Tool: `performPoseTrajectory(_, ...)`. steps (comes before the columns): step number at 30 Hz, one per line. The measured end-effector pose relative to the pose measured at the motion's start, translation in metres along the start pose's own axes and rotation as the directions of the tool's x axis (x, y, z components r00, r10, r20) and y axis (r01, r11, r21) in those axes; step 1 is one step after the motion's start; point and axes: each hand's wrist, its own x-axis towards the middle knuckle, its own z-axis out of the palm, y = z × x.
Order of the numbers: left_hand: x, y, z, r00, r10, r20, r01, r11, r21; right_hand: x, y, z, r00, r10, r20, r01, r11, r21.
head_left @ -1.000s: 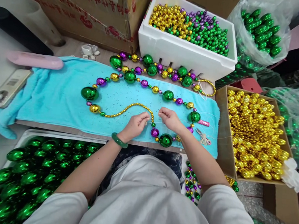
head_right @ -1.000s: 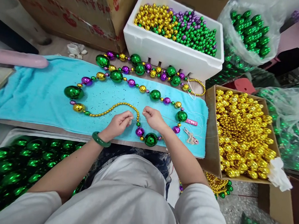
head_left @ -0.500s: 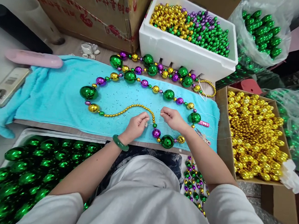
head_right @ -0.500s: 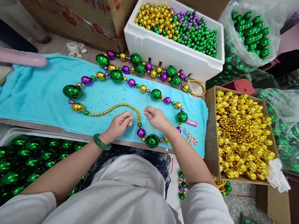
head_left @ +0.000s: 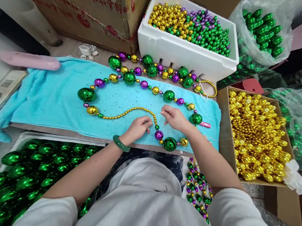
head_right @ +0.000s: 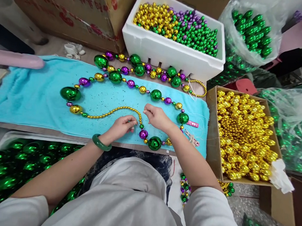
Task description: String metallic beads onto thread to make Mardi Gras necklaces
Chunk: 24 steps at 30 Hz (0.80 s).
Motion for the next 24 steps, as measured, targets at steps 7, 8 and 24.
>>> performPoseTrajectory(7, 0.002, -0.002, 0.015, 0.999, 0.039, -0.035, -0.032, 0.981, 0.189, 0.000, -0.004, 0.001, 1.000, 0.007, 0.007, -0.007, 1.000, -0.007)
performPoseTrajectory(8, 0.003, -0.002, 0.016, 0.996, 0.081, -0.036, -0.072, 0.975, 0.209, 0.001, -0.003, 0.001, 1.000, 0.000, -0.014, 0.000, 1.000, 0.017)
performPoseTrajectory(24, -0.002, 0.005, 0.019, 0.981, 0.154, 0.113, -0.189, 0.688, 0.700, 0.008, 0.041, -0.006, 0.971, 0.231, -0.068, -0.189, 0.907, 0.377)
